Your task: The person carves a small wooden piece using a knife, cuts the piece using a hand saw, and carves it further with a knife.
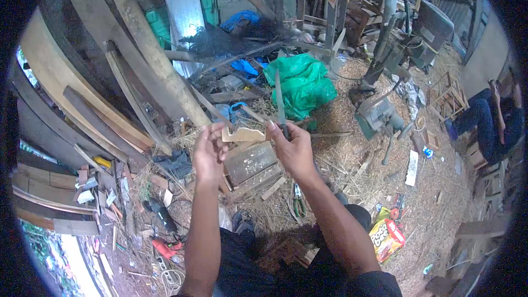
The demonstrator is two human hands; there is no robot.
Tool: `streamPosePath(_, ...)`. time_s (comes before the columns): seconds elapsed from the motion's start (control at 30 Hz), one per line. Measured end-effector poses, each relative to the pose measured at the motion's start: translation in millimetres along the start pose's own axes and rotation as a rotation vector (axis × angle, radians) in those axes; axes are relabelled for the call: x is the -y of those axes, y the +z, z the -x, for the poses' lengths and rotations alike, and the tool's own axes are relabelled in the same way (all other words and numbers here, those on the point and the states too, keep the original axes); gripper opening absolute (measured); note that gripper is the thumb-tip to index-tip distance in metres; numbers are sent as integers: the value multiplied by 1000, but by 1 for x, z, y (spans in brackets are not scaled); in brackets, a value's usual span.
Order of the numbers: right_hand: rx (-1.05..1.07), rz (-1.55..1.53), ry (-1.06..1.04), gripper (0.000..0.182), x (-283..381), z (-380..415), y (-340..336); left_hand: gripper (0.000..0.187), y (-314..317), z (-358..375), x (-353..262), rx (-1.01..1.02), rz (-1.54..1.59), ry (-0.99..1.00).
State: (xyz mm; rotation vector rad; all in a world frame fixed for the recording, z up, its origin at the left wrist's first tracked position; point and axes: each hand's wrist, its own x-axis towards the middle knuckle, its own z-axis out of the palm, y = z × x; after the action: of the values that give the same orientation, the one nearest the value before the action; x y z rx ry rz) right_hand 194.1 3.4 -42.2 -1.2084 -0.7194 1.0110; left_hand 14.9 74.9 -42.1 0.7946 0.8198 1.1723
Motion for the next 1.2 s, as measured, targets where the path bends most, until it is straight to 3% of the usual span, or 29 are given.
streamPosePath(0.13,-57,69,-9,25,9,5,1,24,20,15,12,-18,-10,60)
streamPosePath(0.4,-63,-21,-13,22,17,23,0,24,20,36,0,-6,-138,38)
streamPosePath(0.5,-116,5,-91,22,13,30,3,22,24,44,-2,-22,-41,31)
streamPosePath(0.7,-54,-57,-41,22,16,41,5,20,22,54,2,46,-19,165)
streamPosePath(1.2,5,52,-249,21,17,47,3,23,12,59,-5,195,101,165)
